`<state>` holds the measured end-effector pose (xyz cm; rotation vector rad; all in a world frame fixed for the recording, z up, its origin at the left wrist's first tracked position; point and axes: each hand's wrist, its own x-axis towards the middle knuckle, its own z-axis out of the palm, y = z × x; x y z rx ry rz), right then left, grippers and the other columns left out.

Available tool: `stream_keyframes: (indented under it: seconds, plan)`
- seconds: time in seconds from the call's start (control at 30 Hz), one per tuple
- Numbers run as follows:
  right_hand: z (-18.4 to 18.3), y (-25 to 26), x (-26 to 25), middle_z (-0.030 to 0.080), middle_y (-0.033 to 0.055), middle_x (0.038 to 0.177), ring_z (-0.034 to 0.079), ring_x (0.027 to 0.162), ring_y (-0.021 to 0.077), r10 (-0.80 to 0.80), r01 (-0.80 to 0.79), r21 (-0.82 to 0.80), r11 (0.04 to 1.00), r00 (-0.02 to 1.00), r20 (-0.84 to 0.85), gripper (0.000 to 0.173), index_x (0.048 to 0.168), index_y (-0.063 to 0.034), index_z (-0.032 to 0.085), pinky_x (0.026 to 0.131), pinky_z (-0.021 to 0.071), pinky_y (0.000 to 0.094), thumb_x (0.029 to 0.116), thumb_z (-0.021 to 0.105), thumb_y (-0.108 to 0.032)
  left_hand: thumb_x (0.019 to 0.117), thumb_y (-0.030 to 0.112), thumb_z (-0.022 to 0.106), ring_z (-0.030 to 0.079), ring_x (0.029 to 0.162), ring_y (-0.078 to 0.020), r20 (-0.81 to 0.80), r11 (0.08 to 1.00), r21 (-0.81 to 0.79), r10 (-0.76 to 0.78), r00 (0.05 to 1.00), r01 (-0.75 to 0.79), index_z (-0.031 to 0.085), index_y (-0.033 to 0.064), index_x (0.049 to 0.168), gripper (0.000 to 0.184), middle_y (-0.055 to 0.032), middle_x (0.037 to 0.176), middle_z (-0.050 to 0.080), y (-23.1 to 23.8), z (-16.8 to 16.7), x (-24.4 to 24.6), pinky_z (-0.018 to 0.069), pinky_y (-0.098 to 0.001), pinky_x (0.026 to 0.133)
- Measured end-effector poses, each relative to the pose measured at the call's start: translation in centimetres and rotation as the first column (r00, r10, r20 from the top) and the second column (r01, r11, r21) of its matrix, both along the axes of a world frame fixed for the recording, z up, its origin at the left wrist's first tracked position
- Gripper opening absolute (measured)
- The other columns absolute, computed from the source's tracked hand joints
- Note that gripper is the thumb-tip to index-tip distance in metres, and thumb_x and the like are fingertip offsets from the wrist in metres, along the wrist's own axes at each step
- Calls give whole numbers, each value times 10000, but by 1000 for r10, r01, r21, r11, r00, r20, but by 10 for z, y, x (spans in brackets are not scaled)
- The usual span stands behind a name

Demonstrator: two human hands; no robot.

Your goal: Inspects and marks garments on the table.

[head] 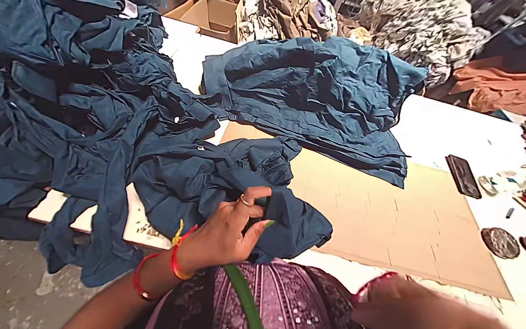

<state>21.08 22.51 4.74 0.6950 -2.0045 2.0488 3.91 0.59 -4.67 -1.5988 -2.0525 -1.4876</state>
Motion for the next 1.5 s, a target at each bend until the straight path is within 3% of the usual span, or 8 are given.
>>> stream_keyframes:
  seconds: [0.1,0.33,0.53,0.67,0.77,0.87,1.1,1.5]
  plan:
    - [-38,13,-75,578,-59,1151,476,760,-113,-145,184,331,925,979,-140,572,1402,-132,518,636,395,62,1008,562,-545,1034,193,508,660,734,-115,-43,997,-55,-62,997,59,437,12,1330,354,-53,804,676,5,-2,2,538,-237,691]
    - [-85,1,-106,665,-52,984,579,823,-79,-188,192,194,962,981,-40,115,995,-53,681,704,493,96,917,724,-125,995,129,470,696,718,-223,-263,973,-169,107,959,-155,530,18,1222,260,-98,869,710,8,-5,-1,549,-336,600]
    - [-106,-22,-109,653,33,943,568,884,-38,-413,462,282,841,884,-219,112,963,-28,721,784,459,94,889,735,-111,925,131,613,625,1210,-344,-88,946,-167,267,960,-278,499,-43,1372,493,-195,1278,657,11,-10,-3,505,-475,1016]
    - [-99,-27,-104,595,-65,941,535,870,-78,-394,403,155,902,915,-86,204,986,-102,716,777,455,102,1029,600,-265,965,135,625,681,963,-109,166,992,-7,129,978,-130,643,-50,1167,275,-141,1038,714,16,-1,1,526,-190,899]
    - [-87,-15,-102,600,-186,1036,567,864,-67,-409,410,27,912,912,-22,417,1292,-290,567,769,502,168,1061,362,-571,979,149,612,666,952,-57,179,989,27,138,974,-145,723,4,1024,188,-100,986,725,15,-1,0,503,-147,887]
    - [-75,-3,-97,608,-229,859,562,810,-84,-424,423,-66,904,906,8,492,1042,-350,608,753,454,144,976,298,-726,994,188,626,665,973,-40,165,985,90,129,978,-145,735,13,994,207,-96,977,734,14,-3,2,495,-137,898]
    - [-76,-18,-74,713,-145,1024,654,872,-66,-320,319,-43,947,947,-29,186,1137,-174,669,769,554,120,957,716,-177,1026,252,598,635,854,-26,90,963,140,221,971,-232,710,2,962,281,-102,906,713,14,-5,2,479,-110,792]
    - [-89,-20,-85,676,-109,787,609,644,-65,-440,446,117,888,895,-74,98,859,-130,659,582,526,116,947,695,-152,1025,105,573,724,837,-154,-241,944,66,328,913,-322,712,30,926,186,-120,891,749,14,-11,-2,552,-208,742]
